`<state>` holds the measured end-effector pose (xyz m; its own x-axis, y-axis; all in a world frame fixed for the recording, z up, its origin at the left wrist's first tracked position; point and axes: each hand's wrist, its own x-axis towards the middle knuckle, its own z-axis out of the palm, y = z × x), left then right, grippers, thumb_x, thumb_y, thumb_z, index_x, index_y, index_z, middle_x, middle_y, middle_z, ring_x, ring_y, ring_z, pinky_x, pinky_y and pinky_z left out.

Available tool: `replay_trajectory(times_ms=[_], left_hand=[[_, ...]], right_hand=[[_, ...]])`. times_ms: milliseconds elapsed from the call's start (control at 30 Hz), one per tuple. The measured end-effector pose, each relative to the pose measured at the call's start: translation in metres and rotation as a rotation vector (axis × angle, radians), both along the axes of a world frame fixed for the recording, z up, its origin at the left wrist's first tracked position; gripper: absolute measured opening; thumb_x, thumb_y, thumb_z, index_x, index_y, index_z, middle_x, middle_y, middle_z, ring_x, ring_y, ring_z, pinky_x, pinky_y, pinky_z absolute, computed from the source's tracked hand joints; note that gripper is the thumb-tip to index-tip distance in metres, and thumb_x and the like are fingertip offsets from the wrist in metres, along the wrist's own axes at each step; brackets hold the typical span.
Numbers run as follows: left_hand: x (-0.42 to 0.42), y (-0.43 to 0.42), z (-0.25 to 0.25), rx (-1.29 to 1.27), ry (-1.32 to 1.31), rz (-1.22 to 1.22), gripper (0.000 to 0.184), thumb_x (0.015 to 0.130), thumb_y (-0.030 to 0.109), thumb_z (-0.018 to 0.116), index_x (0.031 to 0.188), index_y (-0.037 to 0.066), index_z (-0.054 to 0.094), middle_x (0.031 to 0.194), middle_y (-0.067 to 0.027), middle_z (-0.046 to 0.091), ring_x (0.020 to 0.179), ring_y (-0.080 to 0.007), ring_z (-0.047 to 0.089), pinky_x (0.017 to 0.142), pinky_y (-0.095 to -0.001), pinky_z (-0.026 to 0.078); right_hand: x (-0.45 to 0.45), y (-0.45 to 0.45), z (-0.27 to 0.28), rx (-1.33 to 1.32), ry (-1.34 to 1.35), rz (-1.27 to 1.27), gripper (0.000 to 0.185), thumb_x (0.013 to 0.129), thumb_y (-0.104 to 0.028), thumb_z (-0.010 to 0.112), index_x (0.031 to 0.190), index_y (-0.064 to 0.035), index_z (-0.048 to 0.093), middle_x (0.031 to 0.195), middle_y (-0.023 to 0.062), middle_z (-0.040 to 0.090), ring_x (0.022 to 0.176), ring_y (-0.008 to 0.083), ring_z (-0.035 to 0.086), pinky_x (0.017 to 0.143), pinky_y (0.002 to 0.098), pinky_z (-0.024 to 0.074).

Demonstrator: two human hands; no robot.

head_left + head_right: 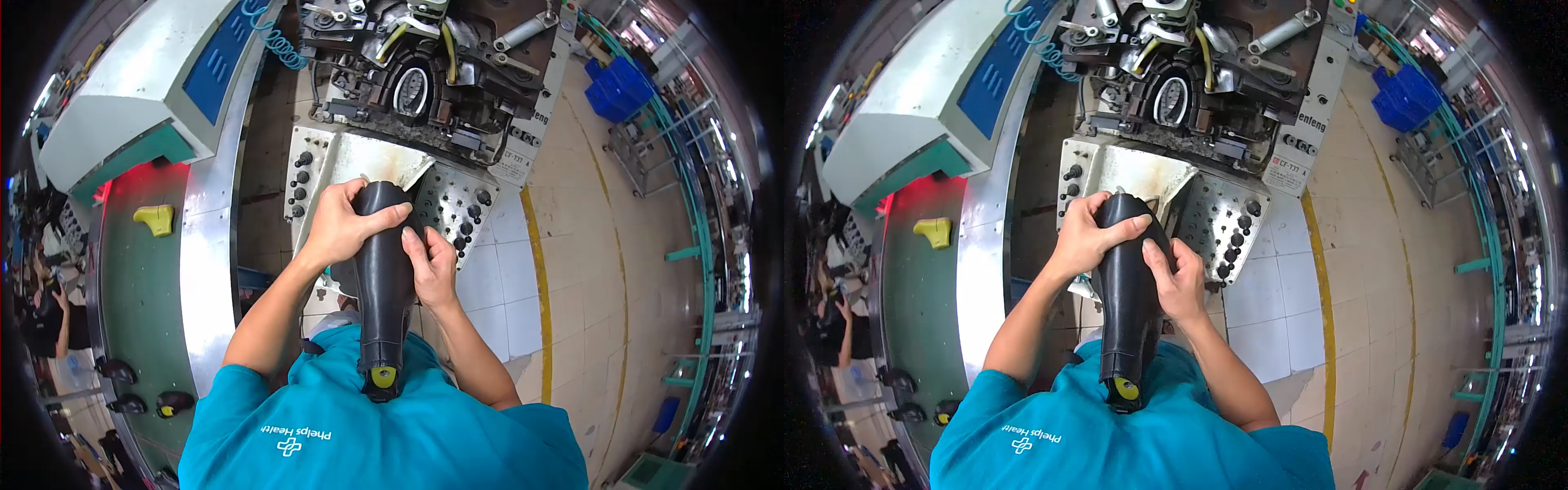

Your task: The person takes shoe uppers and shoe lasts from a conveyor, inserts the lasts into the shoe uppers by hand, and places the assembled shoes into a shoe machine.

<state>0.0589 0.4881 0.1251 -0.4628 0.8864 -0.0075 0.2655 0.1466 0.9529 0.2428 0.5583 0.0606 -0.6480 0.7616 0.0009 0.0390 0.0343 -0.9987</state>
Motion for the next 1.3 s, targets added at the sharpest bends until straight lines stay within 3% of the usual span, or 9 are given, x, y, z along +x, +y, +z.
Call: replay_trajectory(times_ms=[233,500,633,667,767,900,1167,1233,1300], left_hand=[[-0.037,0.029,-0.007,0.060,-0.132,-0.130,0.036,0.080,0.029,0.087,0.093,-0.002,0.072,0.083,-0.0046,0.072,0.072,-0.0100,0.065,0.069,-0.0276,0.053],[-0.070,0.104,-0.001,0.110,-0.360,-0.185,0.039,0.082,0.031,0.087,0.100,0.000,0.073,0.088,-0.0040,0.072,0.074,-0.0105,0.065,0.070,-0.0264,0.053],[-0.091,0.149,-0.004,0.135,-0.684,-0.101,0.070,0.084,0.063,0.077,0.113,-0.001,0.069,0.102,-0.0073,0.072,0.087,-0.0131,0.068,0.075,-0.0266,0.055],[-0.099,0.151,-0.011,0.061,-0.720,-0.164,0.075,0.088,0.068,0.069,0.120,0.000,0.066,0.113,-0.0087,0.070,0.098,-0.0134,0.067,0.081,-0.0273,0.055],[-0.106,0.146,-0.033,0.019,-0.934,-0.248,0.074,0.091,0.066,0.066,0.125,0.001,0.065,0.119,-0.0103,0.068,0.100,-0.0146,0.068,0.083,-0.0282,0.056],[-0.097,0.173,-0.038,0.220,-1.068,-0.032,0.063,0.094,0.056,0.070,0.124,0.001,0.063,0.111,-0.0096,0.069,0.091,-0.0163,0.069,0.080,-0.0321,0.058],[-0.097,0.201,-0.043,0.244,-0.973,0.183,0.055,0.093,0.046,0.076,0.113,-0.003,0.062,0.099,-0.0081,0.070,0.081,-0.0154,0.068,0.074,-0.0301,0.058],[-0.097,0.199,-0.034,0.189,-0.967,0.212,0.056,0.092,0.046,0.077,0.111,-0.005,0.062,0.099,-0.0102,0.070,0.080,-0.0167,0.069,0.072,-0.0316,0.059],[-0.101,0.199,-0.027,0.161,-0.984,0.203,0.057,0.092,0.046,0.078,0.111,-0.005,0.063,0.099,-0.0111,0.071,0.079,-0.0175,0.069,0.070,-0.0326,0.059]], right_hand=[[-0.028,-0.034,-0.005,-0.463,0.312,-0.134,0.038,0.102,-0.027,0.066,0.126,0.0019,0.062,0.117,0.0051,0.066,0.101,0.0092,0.058,0.091,0.0264,0.0476],[-0.080,0.024,-0.004,-0.373,0.238,-0.442,0.041,0.098,-0.031,0.070,0.117,0.0047,0.072,0.111,0.0070,0.072,0.098,0.0117,0.065,0.090,0.0259,0.0510],[-0.110,0.081,0.030,-0.536,0.301,-0.448,0.047,0.096,-0.037,0.072,0.116,0.0055,0.072,0.110,0.0089,0.073,0.093,0.0143,0.068,0.084,0.0274,0.0543],[-0.116,0.095,0.034,-0.515,0.214,-0.429,0.050,0.099,-0.043,0.064,0.118,0.0029,0.069,0.105,0.0096,0.074,0.080,0.0152,0.072,0.070,0.0283,0.0587],[-0.138,0.140,0.024,-0.541,0.293,-0.422,0.050,0.097,-0.044,0.067,0.117,0.0023,0.070,0.104,0.0099,0.074,0.081,0.0159,0.072,0.071,0.0298,0.0593],[-0.161,0.164,0.032,-0.612,0.328,-0.448,0.058,0.086,-0.041,0.081,0.112,0.0093,0.068,0.106,0.0122,0.072,0.087,0.0198,0.070,0.076,0.0337,0.0581],[-0.172,0.186,0.016,-0.700,0.381,-0.486,0.058,0.086,-0.036,0.081,0.119,0.0089,0.065,0.113,0.0150,0.070,0.088,0.0225,0.070,0.077,0.0373,0.0589],[-0.177,0.188,0.010,-0.667,0.398,-0.457,0.051,0.089,-0.050,0.074,0.114,-0.0063,0.071,0.099,0.0054,0.074,0.075,0.0176,0.071,0.069,0.0341,0.0599],[-0.174,0.194,0.012,-0.713,0.328,-0.456,0.051,0.089,-0.050,0.074,0.114,-0.0058,0.071,0.098,0.0062,0.074,0.075,0.0178,0.071,0.068,0.0344,0.0598]])
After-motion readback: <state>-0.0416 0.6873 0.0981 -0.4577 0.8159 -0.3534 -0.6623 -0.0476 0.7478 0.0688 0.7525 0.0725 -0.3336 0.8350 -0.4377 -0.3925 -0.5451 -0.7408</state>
